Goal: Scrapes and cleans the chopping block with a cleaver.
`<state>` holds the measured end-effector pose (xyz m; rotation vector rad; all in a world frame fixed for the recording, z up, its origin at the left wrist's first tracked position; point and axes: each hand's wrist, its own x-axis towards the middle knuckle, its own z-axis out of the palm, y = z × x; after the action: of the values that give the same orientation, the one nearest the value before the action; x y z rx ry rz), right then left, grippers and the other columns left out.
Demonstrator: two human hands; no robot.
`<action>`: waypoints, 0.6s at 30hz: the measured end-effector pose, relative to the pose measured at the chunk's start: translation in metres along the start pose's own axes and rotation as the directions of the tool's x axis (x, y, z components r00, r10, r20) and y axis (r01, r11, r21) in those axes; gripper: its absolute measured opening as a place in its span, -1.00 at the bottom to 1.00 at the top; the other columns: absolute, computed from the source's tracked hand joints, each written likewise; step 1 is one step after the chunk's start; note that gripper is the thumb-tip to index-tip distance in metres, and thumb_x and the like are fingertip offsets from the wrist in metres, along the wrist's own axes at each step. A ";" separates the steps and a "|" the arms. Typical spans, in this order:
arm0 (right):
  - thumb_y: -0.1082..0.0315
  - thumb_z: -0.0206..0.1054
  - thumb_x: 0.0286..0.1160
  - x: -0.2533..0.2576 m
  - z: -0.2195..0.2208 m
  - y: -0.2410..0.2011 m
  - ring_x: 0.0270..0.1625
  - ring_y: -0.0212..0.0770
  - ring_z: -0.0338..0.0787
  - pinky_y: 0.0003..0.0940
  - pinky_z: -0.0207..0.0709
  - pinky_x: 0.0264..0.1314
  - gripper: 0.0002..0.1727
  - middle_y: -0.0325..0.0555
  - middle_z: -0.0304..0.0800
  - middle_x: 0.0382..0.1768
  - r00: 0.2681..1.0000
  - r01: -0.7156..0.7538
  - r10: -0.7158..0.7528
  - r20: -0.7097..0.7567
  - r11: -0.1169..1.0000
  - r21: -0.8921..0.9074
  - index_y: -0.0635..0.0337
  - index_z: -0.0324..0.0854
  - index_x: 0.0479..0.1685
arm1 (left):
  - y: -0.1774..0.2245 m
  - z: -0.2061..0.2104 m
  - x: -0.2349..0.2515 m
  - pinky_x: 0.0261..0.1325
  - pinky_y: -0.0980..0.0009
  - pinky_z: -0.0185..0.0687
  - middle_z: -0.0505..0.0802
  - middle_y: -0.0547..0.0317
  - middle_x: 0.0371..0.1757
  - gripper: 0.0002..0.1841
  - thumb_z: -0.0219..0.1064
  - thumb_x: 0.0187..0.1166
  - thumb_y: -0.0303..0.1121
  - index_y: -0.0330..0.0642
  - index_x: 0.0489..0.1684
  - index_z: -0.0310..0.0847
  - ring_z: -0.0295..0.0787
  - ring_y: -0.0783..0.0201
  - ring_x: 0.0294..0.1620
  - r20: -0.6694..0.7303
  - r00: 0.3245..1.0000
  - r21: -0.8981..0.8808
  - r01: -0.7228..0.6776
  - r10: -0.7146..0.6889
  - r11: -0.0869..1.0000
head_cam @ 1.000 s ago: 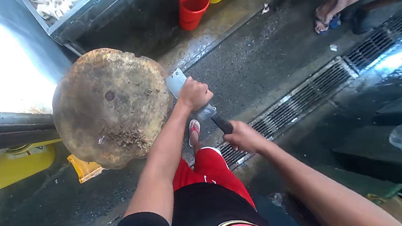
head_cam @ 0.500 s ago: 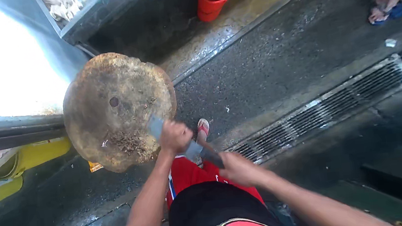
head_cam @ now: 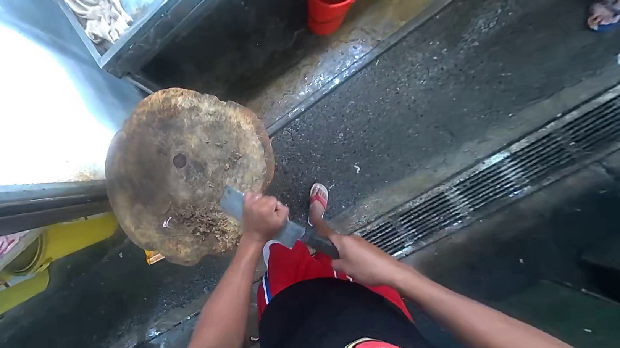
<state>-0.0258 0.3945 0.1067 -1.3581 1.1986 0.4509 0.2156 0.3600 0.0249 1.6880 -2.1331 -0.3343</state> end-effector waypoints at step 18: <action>0.26 0.44 0.43 0.020 -0.066 0.014 -0.32 0.02 0.83 0.16 0.72 -0.18 -0.67 0.05 0.78 -0.27 0.988 -0.015 0.030 -0.150 0.995 0.097 0.19 0.60 0.10 | 0.008 0.041 0.117 -0.01 0.09 0.54 0.68 0.16 -0.68 -0.61 0.20 0.50 -0.21 -0.10 -0.82 0.48 0.69 0.14 -0.48 -0.046 0.974 -0.119 -0.225 0.221 0.967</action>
<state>-0.0549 0.3316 0.0971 -1.3154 1.3445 0.3063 0.1681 0.2461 0.0102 1.3607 -2.2025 -0.3614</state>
